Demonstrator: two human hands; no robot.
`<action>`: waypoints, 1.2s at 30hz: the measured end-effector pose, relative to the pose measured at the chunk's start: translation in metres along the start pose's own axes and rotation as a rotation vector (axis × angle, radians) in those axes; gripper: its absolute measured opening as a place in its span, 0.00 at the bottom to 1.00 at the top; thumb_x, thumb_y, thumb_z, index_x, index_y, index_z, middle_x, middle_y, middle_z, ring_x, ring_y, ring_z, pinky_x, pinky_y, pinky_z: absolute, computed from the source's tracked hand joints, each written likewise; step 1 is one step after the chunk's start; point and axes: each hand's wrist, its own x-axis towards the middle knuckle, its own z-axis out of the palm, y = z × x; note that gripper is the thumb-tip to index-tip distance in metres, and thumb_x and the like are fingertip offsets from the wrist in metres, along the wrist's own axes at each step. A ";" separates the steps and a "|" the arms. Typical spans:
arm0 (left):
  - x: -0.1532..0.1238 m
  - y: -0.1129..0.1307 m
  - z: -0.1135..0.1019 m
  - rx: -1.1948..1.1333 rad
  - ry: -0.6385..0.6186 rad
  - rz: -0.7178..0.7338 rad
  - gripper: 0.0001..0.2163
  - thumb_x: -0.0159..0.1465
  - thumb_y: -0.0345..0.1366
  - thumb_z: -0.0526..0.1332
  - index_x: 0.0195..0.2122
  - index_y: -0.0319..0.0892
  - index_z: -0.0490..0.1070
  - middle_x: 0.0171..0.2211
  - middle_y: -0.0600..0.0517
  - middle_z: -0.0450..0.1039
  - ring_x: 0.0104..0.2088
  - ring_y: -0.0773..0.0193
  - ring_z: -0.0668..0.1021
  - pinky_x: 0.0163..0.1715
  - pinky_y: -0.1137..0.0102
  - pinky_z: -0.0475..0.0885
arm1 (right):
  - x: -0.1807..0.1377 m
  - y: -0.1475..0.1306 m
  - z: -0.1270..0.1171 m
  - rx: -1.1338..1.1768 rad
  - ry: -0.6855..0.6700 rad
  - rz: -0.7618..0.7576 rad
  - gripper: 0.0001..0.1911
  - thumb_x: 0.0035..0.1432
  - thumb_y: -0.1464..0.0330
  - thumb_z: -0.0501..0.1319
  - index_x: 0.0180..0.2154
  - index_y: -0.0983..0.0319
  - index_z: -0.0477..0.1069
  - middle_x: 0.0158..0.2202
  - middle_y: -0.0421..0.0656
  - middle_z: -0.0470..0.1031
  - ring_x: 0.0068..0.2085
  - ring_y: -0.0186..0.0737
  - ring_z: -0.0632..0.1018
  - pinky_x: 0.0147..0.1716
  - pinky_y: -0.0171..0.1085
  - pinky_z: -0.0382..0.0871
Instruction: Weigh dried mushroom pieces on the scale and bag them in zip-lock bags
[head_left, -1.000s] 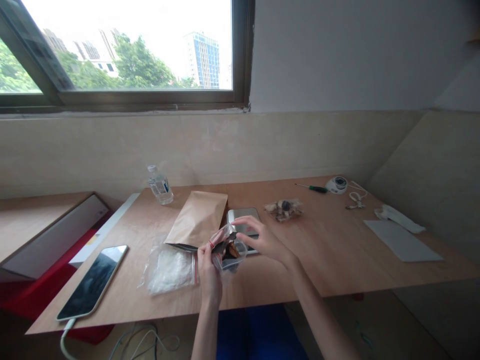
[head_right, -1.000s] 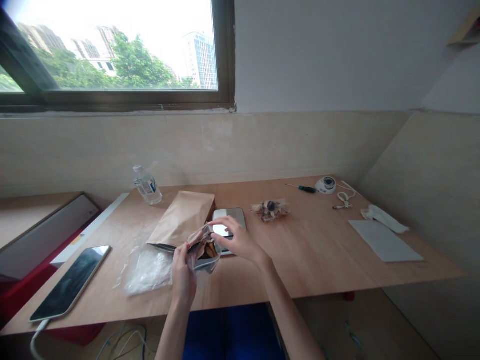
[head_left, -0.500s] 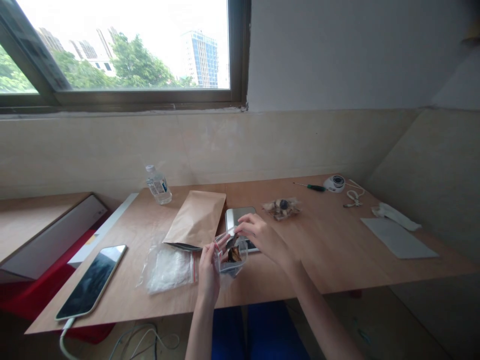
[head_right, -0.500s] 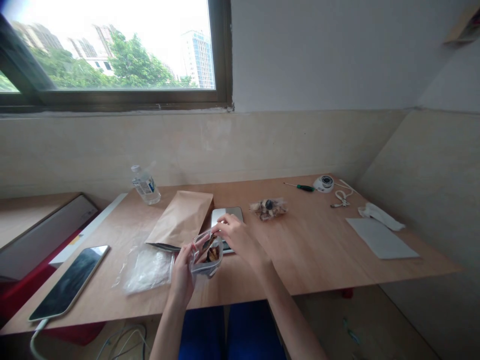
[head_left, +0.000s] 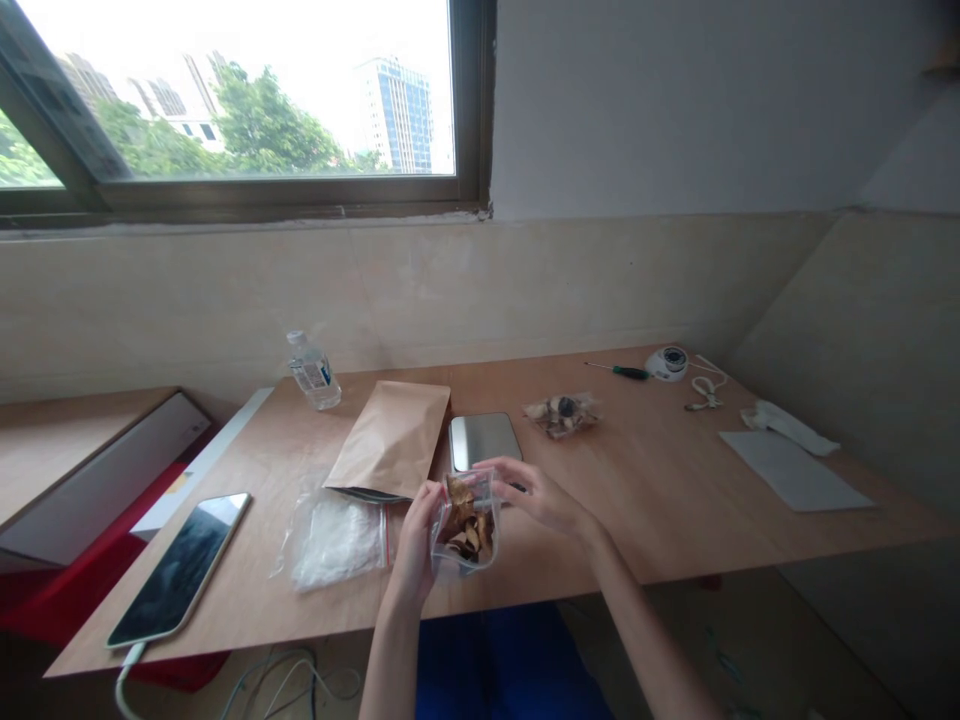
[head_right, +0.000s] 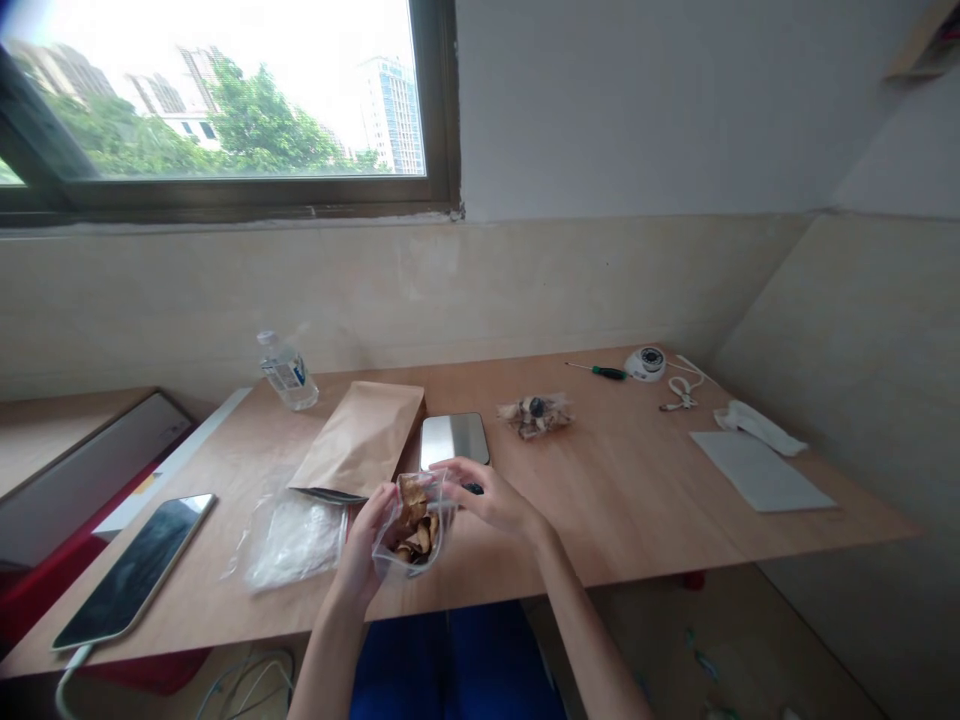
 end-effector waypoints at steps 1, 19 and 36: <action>0.001 0.001 0.001 0.021 -0.009 0.015 0.14 0.51 0.44 0.66 0.26 0.40 0.65 0.22 0.59 0.67 0.23 0.71 0.71 0.26 0.75 0.65 | -0.001 0.001 0.002 0.017 -0.001 0.004 0.16 0.59 0.59 0.58 0.48 0.57 0.70 0.47 0.43 0.74 0.48 0.40 0.74 0.47 0.40 0.69; -0.002 -0.006 0.023 0.514 -0.122 0.391 0.16 0.62 0.44 0.56 0.44 0.40 0.75 0.46 0.45 0.75 0.48 0.53 0.74 0.47 0.64 0.69 | -0.016 0.040 0.019 0.239 0.804 0.059 0.21 0.56 0.54 0.58 0.43 0.62 0.74 0.37 0.47 0.80 0.38 0.45 0.79 0.41 0.42 0.73; 0.010 -0.030 0.012 0.378 0.177 0.417 0.16 0.58 0.47 0.60 0.38 0.40 0.75 0.36 0.48 0.78 0.36 0.59 0.79 0.38 0.68 0.73 | -0.032 0.061 0.006 -0.060 0.907 0.045 0.20 0.57 0.53 0.56 0.34 0.64 0.74 0.27 0.45 0.78 0.29 0.42 0.78 0.32 0.38 0.74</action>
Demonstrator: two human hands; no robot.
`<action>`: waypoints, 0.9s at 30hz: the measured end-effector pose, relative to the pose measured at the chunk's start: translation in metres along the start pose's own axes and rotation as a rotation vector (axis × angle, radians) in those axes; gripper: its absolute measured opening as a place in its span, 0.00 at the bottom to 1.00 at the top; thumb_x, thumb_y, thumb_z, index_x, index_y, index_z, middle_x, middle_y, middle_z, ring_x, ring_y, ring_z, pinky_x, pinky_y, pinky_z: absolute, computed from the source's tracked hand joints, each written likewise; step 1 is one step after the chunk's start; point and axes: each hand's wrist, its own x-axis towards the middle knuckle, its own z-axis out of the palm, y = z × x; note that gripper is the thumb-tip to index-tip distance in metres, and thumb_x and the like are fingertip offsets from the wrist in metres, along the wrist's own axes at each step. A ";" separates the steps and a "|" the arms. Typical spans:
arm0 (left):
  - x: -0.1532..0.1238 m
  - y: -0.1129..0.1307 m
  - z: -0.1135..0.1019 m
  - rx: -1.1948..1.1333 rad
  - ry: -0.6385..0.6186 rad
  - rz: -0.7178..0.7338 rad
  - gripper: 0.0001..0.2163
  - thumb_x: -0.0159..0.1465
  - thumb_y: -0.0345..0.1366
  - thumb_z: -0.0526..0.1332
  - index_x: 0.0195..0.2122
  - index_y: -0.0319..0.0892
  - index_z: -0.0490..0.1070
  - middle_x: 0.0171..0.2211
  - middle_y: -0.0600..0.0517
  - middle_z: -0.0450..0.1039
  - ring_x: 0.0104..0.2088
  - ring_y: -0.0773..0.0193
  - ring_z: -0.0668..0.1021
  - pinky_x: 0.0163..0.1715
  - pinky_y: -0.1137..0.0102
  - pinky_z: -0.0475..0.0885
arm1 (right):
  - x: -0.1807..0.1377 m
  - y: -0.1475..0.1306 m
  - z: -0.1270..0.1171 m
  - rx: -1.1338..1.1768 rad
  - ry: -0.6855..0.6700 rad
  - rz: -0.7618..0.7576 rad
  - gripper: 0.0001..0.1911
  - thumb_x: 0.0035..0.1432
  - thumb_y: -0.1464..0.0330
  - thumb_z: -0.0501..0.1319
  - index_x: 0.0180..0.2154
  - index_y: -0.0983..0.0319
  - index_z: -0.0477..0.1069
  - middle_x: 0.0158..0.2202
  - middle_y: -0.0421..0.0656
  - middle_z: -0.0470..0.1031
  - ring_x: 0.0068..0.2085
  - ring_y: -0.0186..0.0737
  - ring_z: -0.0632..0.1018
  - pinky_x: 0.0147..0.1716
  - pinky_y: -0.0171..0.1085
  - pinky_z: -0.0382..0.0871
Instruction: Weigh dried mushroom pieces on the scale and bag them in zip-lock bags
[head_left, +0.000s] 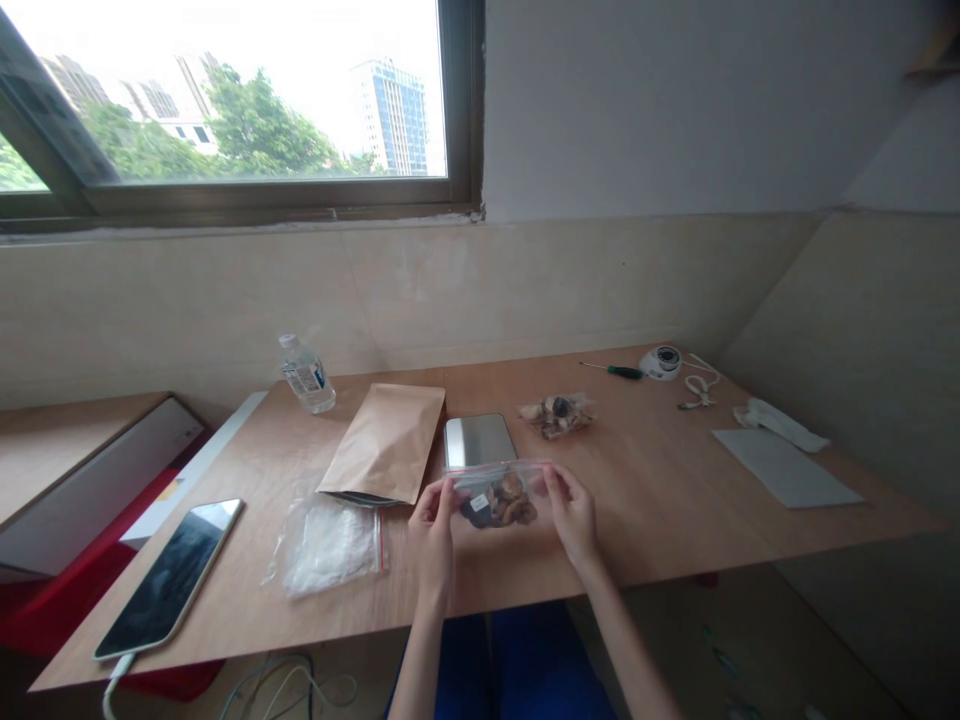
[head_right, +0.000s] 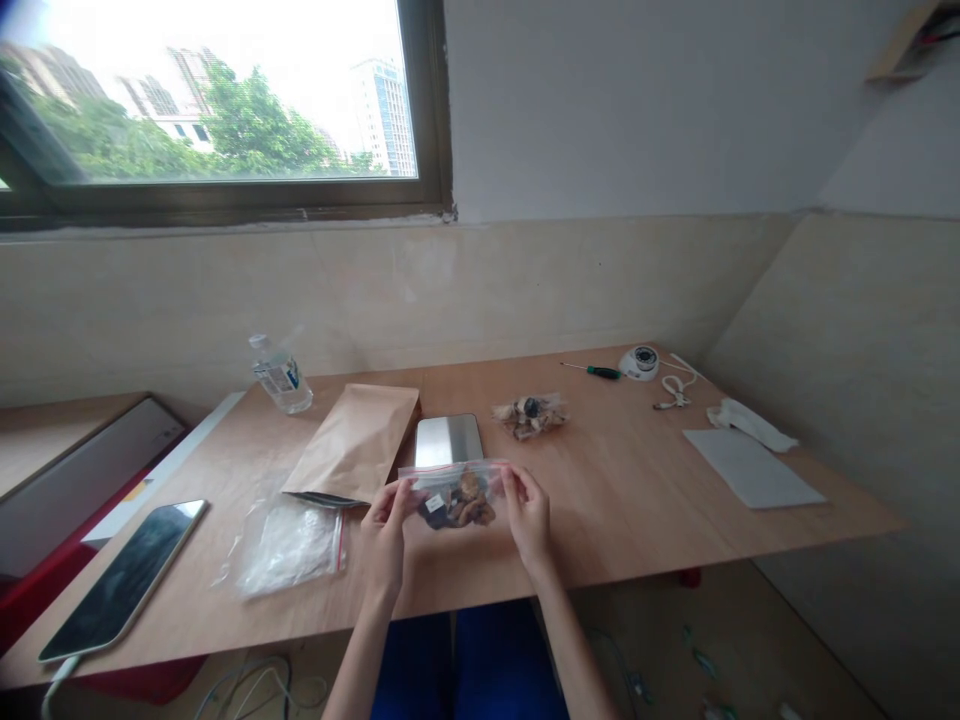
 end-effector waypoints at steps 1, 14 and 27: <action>0.003 -0.005 -0.001 0.009 -0.007 -0.001 0.17 0.57 0.48 0.60 0.38 0.40 0.75 0.35 0.48 0.78 0.35 0.60 0.79 0.37 0.69 0.73 | 0.000 0.006 0.000 -0.015 0.009 -0.008 0.20 0.57 0.54 0.56 0.34 0.64 0.74 0.28 0.46 0.78 0.30 0.42 0.78 0.32 0.38 0.74; 0.002 -0.005 0.001 0.039 -0.002 0.033 0.16 0.58 0.48 0.59 0.39 0.42 0.75 0.34 0.50 0.77 0.33 0.61 0.79 0.31 0.71 0.74 | -0.007 0.023 0.001 -0.064 0.025 -0.143 0.17 0.60 0.58 0.55 0.38 0.62 0.75 0.36 0.48 0.79 0.37 0.43 0.79 0.38 0.38 0.73; 0.004 -0.018 -0.004 0.096 0.042 -0.031 0.18 0.57 0.50 0.59 0.38 0.39 0.72 0.24 0.53 0.71 0.22 0.68 0.73 0.19 0.77 0.67 | -0.011 0.023 0.003 -0.073 0.073 -0.026 0.19 0.58 0.54 0.55 0.34 0.63 0.71 0.28 0.45 0.76 0.28 0.39 0.77 0.27 0.34 0.71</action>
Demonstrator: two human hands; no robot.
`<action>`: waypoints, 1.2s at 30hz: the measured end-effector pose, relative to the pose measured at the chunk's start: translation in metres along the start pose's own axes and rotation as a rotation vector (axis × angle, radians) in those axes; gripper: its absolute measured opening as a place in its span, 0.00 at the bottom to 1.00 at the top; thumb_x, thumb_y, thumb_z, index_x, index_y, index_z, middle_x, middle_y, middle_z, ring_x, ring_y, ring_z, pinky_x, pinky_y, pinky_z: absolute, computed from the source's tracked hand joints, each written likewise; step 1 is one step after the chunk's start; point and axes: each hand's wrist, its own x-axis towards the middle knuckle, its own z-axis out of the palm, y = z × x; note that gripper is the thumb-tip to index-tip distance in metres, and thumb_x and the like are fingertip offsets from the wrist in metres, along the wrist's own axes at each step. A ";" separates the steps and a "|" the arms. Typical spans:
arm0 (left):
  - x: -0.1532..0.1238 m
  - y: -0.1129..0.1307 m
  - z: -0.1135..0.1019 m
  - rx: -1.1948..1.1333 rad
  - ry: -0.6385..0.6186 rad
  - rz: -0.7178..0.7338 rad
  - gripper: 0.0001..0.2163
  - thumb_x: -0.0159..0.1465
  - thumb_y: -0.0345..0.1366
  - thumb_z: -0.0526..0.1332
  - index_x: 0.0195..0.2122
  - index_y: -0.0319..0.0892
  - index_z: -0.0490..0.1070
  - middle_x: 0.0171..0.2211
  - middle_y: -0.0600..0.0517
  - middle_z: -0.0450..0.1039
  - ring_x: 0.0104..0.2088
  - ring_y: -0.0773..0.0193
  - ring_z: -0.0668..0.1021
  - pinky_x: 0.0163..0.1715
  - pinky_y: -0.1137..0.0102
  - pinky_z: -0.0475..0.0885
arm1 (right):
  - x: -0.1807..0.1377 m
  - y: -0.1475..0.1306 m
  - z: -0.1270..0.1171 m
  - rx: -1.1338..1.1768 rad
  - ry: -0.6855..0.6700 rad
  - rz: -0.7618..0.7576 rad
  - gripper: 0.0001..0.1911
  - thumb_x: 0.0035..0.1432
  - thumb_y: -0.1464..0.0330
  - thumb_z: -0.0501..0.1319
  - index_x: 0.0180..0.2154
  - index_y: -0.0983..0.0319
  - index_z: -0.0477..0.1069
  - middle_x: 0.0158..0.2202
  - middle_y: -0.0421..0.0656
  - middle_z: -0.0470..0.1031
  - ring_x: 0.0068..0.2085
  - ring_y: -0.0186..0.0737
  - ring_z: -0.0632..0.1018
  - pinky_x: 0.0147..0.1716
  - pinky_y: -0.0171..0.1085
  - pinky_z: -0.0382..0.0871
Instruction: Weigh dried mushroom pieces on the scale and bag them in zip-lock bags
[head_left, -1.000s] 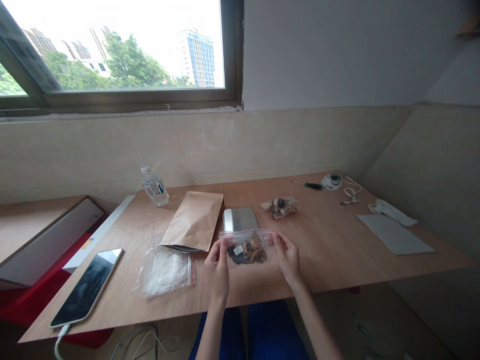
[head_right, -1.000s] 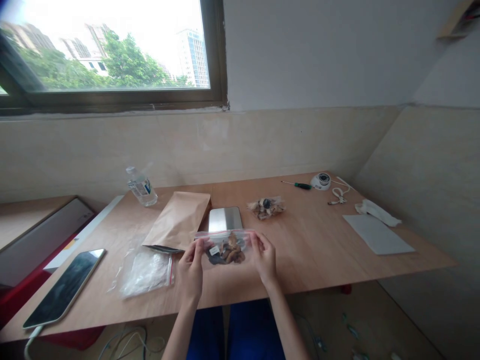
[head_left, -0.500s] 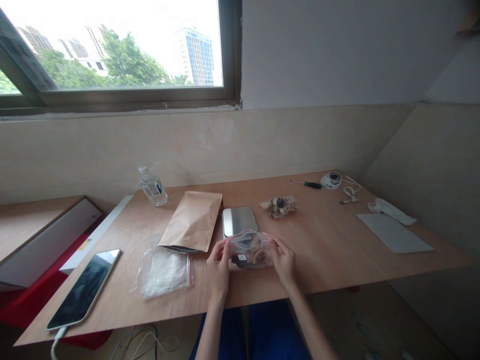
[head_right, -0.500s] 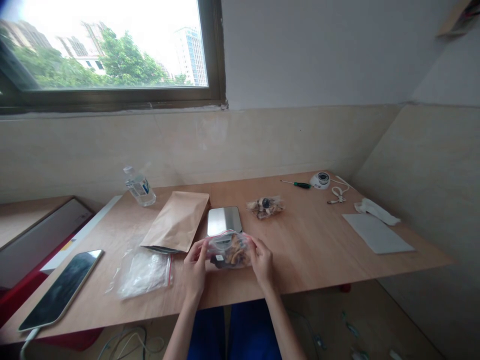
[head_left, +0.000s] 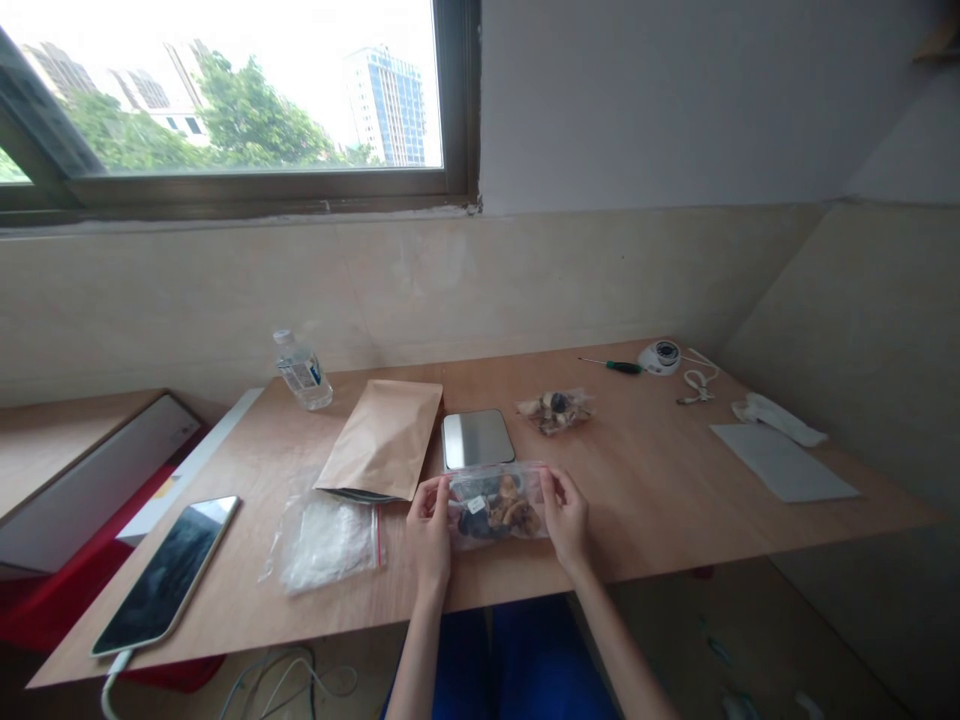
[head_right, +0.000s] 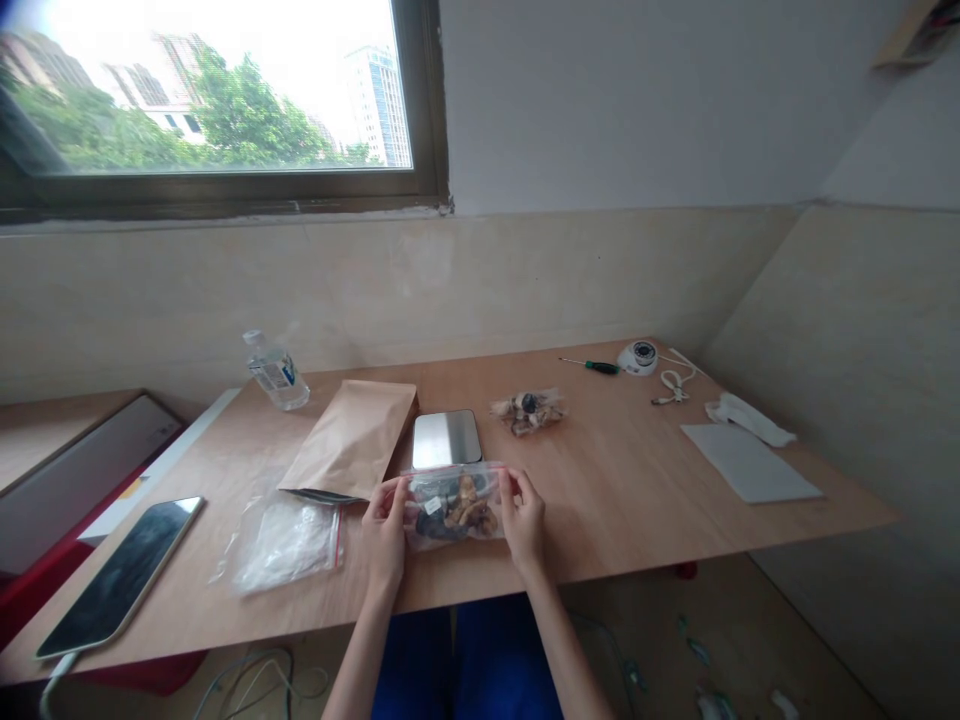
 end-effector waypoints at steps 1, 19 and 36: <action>0.000 0.000 0.000 0.000 0.000 -0.002 0.18 0.57 0.50 0.60 0.37 0.40 0.72 0.24 0.54 0.70 0.22 0.69 0.72 0.19 0.77 0.66 | 0.000 0.000 0.000 0.000 -0.001 0.003 0.18 0.58 0.54 0.55 0.34 0.63 0.70 0.27 0.44 0.76 0.26 0.38 0.76 0.26 0.33 0.70; -0.003 0.001 0.001 -0.030 0.044 0.068 0.16 0.58 0.49 0.60 0.36 0.41 0.71 0.29 0.51 0.75 0.26 0.65 0.77 0.24 0.73 0.72 | 0.006 -0.021 -0.006 0.045 -0.166 -0.088 0.17 0.62 0.57 0.50 0.41 0.61 0.70 0.37 0.45 0.76 0.39 0.41 0.77 0.39 0.38 0.71; -0.006 0.001 0.016 -0.228 0.196 0.081 0.15 0.58 0.47 0.60 0.38 0.40 0.69 0.32 0.50 0.75 0.30 0.63 0.79 0.30 0.71 0.74 | 0.055 -0.069 -0.016 -0.520 -0.828 -0.637 0.20 0.63 0.59 0.52 0.26 0.61 0.74 0.28 0.44 0.75 0.32 0.38 0.73 0.36 0.37 0.65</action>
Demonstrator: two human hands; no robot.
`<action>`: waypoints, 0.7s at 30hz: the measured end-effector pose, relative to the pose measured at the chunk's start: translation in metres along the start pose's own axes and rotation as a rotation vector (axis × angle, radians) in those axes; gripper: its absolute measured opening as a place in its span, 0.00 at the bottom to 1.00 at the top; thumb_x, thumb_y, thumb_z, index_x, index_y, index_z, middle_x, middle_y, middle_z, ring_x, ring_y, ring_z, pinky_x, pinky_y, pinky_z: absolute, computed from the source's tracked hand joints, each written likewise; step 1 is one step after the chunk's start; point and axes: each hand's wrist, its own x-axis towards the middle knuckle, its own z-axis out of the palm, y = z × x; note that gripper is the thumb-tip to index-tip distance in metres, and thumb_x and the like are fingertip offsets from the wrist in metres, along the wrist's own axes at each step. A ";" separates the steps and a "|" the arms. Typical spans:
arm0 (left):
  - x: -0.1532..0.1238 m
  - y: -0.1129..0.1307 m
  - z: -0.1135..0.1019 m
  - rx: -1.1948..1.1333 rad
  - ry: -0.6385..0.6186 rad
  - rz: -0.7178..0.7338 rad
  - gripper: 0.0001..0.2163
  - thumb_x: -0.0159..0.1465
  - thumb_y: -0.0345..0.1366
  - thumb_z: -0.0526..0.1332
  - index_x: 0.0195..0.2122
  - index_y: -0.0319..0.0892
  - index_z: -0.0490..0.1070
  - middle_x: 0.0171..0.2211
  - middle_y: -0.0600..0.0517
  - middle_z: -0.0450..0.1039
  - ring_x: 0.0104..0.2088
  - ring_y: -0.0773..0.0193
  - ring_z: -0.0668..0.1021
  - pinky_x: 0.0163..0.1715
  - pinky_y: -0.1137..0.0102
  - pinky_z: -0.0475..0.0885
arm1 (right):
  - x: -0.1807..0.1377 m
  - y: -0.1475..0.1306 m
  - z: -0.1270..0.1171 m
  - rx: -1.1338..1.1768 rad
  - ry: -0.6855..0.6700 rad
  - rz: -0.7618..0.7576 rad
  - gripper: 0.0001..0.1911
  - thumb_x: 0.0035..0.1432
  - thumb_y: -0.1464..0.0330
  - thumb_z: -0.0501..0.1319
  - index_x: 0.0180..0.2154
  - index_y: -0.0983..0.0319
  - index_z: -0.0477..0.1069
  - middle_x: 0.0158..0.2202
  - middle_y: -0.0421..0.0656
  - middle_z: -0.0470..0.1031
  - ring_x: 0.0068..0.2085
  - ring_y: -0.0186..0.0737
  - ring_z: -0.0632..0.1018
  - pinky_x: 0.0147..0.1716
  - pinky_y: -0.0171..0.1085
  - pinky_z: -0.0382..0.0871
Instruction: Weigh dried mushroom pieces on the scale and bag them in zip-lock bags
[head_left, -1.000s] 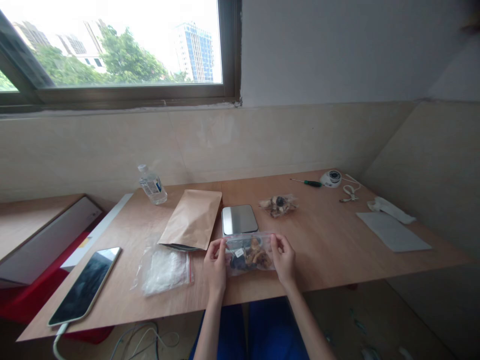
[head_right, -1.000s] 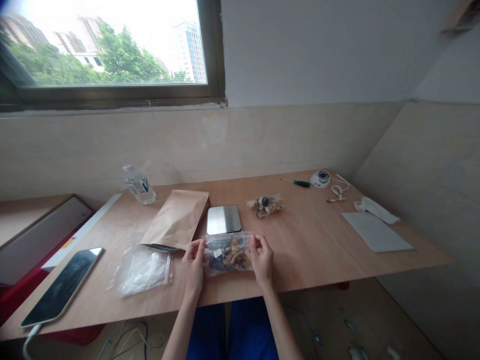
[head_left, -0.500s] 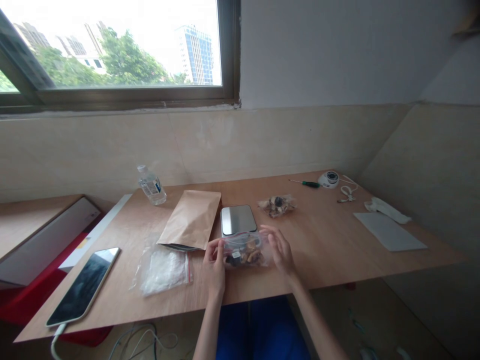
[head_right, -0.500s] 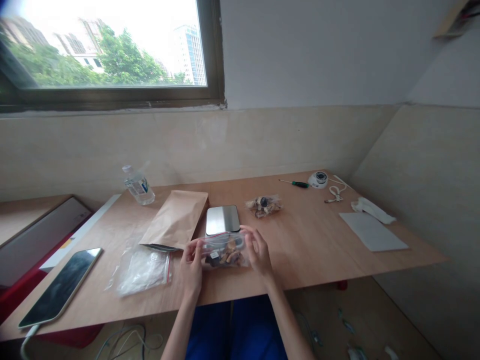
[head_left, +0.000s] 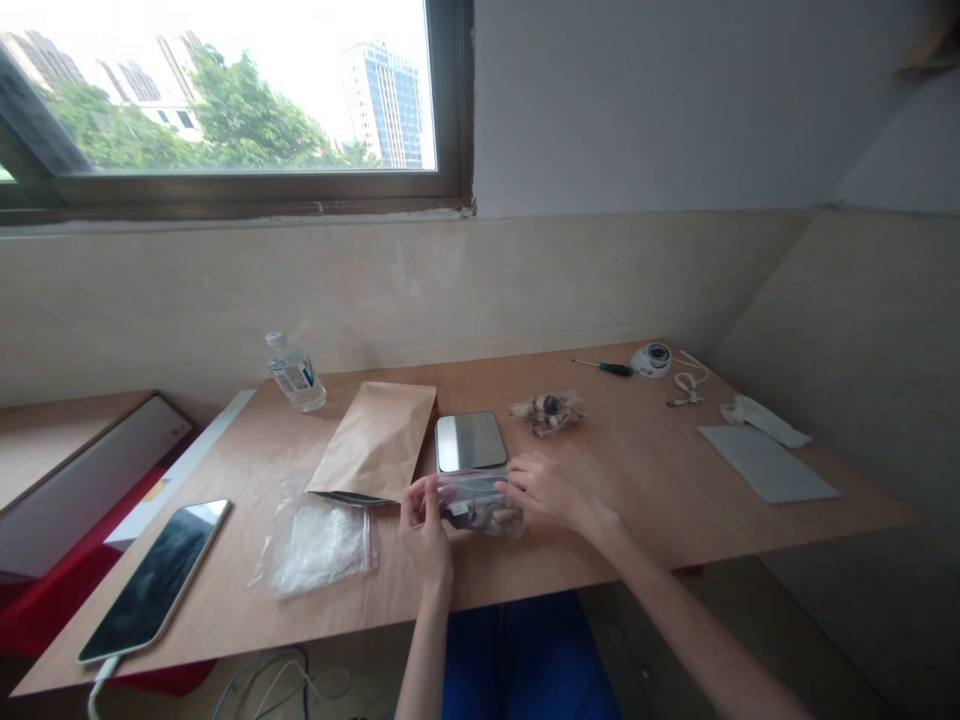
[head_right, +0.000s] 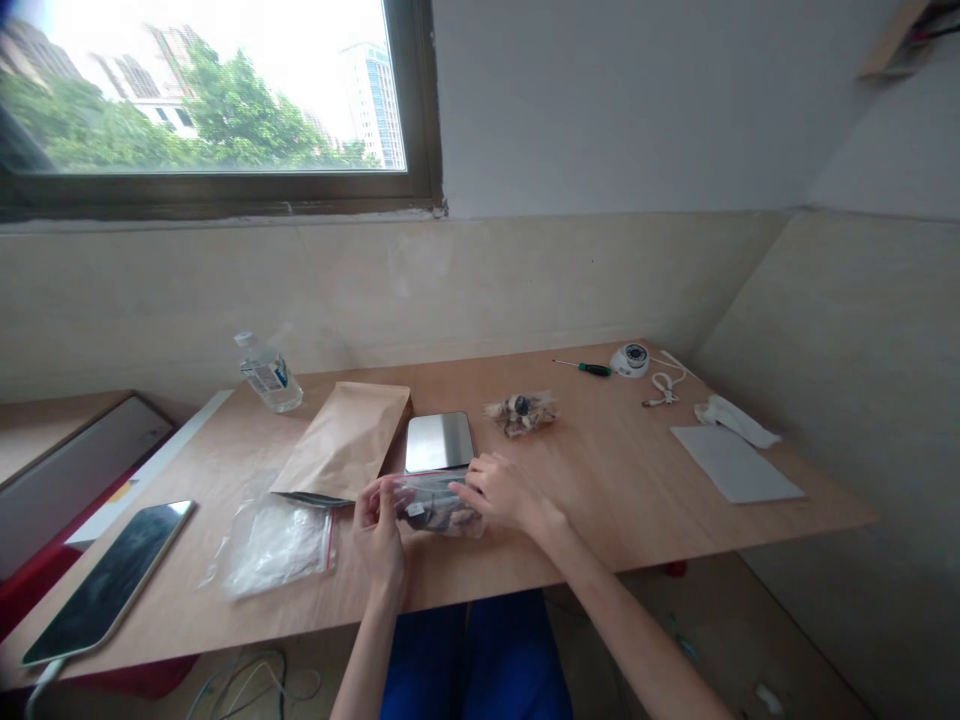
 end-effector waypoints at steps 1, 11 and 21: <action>0.002 -0.001 0.000 -0.004 0.010 -0.001 0.15 0.58 0.47 0.60 0.38 0.40 0.69 0.31 0.51 0.75 0.29 0.63 0.79 0.29 0.71 0.74 | 0.002 0.000 -0.001 0.008 -0.001 -0.006 0.19 0.62 0.59 0.53 0.26 0.61 0.74 0.30 0.45 0.75 0.33 0.39 0.74 0.37 0.37 0.66; 0.003 0.009 0.004 0.018 -0.152 0.050 0.12 0.58 0.45 0.61 0.34 0.41 0.71 0.31 0.51 0.75 0.32 0.64 0.77 0.33 0.71 0.72 | 0.046 -0.047 0.002 0.055 -0.032 0.009 0.09 0.60 0.64 0.57 0.32 0.60 0.73 0.31 0.42 0.77 0.33 0.39 0.76 0.35 0.36 0.66; -0.002 0.007 -0.016 0.108 -0.228 0.116 0.10 0.60 0.43 0.60 0.34 0.41 0.72 0.33 0.51 0.75 0.35 0.63 0.76 0.37 0.71 0.70 | 0.046 -0.052 0.018 -0.109 -0.047 -0.037 0.11 0.57 0.74 0.54 0.25 0.59 0.70 0.19 0.38 0.70 0.22 0.35 0.68 0.23 0.32 0.52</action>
